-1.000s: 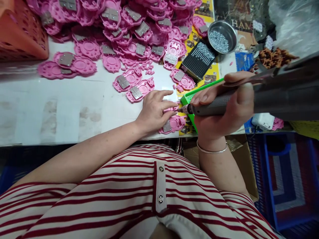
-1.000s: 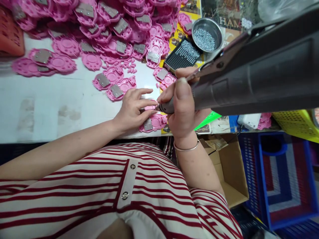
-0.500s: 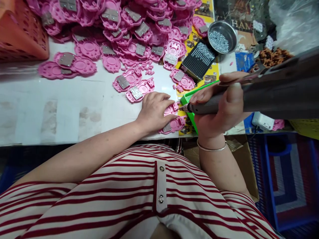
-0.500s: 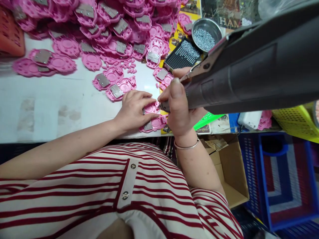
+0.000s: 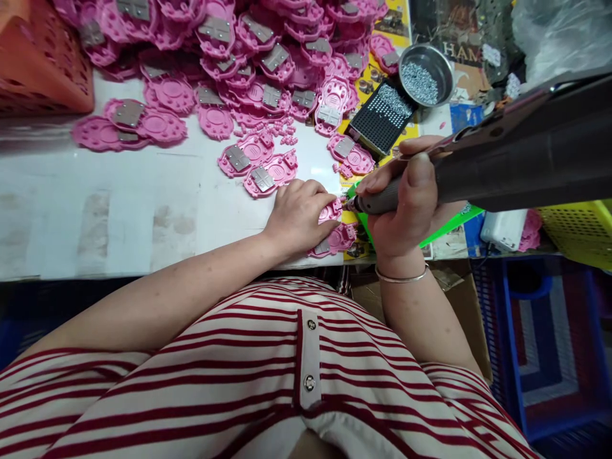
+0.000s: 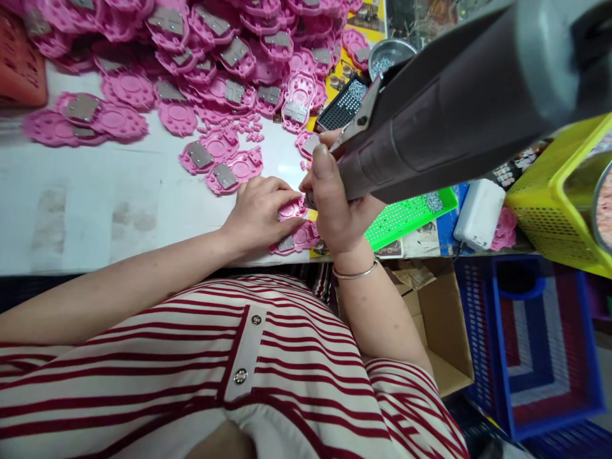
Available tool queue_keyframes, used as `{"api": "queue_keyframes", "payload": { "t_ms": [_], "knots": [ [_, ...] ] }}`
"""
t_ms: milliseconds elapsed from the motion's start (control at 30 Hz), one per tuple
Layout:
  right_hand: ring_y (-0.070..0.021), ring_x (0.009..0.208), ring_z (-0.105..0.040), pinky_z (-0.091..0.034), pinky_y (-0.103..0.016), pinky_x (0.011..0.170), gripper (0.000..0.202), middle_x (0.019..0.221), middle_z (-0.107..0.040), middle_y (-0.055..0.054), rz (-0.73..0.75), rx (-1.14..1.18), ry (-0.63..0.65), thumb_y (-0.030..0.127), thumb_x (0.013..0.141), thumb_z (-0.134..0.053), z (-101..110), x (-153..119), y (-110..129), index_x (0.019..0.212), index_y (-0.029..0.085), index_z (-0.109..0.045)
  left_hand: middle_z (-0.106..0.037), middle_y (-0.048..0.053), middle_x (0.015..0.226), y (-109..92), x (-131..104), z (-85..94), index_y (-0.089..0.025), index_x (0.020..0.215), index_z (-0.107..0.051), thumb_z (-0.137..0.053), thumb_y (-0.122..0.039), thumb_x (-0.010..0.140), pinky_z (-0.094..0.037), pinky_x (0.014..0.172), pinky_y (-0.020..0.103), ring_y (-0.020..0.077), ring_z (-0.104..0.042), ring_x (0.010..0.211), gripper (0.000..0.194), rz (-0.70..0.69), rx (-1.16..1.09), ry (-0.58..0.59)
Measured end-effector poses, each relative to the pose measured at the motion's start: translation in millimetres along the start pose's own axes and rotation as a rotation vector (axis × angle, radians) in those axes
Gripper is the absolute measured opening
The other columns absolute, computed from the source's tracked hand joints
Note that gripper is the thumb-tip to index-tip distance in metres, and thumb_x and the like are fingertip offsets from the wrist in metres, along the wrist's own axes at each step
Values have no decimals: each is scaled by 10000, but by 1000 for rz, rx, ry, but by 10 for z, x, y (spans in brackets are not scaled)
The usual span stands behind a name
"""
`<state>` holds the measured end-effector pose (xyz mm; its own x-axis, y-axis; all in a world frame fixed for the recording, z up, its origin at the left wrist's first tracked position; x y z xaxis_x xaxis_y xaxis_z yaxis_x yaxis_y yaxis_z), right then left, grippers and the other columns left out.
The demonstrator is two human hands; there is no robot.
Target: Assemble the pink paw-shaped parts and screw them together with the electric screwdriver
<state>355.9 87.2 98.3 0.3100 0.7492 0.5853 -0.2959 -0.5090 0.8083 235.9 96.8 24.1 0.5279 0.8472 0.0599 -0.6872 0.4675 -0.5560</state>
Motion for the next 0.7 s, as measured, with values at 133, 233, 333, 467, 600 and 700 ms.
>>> {"api": "queue_keyframes", "payload": {
  "t_ms": [133,233,333,467,600,700],
  "knots": [
    [-117,491,-529,-510,-308,596,461,569,-433,48,47,-15,0,674,918,-428,-1,1,-7,1056,247,-533,-627,87,1164,-11,4,29,-218,1233,-629,-620,-439,900,-365,935,447,301,-506,1094,400,19,25,6],
    [-107,477,-519,-498,-305,591,447,570,-416,57,70,-10,-21,666,920,-436,32,4,39,1048,246,-526,-624,84,1160,-10,7,49,-227,1240,-630,-574,-419,936,-374,933,432,289,-515,1089,363,25,6,-2],
    [-106,466,-512,-477,-293,543,386,556,-416,64,77,7,-52,626,925,-468,77,14,122,1026,259,-533,-627,66,1132,-10,18,59,-261,1202,-672,-574,-388,944,-379,930,415,272,-524,1071,303,25,-2,-2],
    [-81,437,-480,-430,-250,474,290,535,-431,80,114,66,-65,548,939,-498,101,37,240,985,265,-545,-627,57,1116,-20,46,65,-296,1180,-702,-587,-382,941,-386,923,412,261,-537,1049,279,15,-1,-4],
    [-50,441,-465,-409,-208,466,200,542,-448,86,164,178,-80,428,938,-548,142,44,313,952,232,-588,-628,61,1105,-35,63,67,-292,1159,-717,-588,-379,939,-388,917,416,264,-543,1043,270,15,24,-11],
    [-49,454,-472,-406,-201,473,224,555,-441,81,154,155,-95,447,941,-538,188,30,308,952,231,-594,-629,63,1094,-39,62,61,-281,1152,-717,-591,-387,933,-387,914,421,268,-542,1040,273,26,42,-24]
  ]
}}
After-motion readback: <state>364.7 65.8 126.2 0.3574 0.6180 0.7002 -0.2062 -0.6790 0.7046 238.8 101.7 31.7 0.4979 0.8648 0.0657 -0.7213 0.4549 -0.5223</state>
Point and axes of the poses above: each hand's wrist, its own x-axis towards the middle knuckle, its own z-axis out of the back of the hand, y = z × x, the point moved 8 cm from there along x, towards the middle knuckle
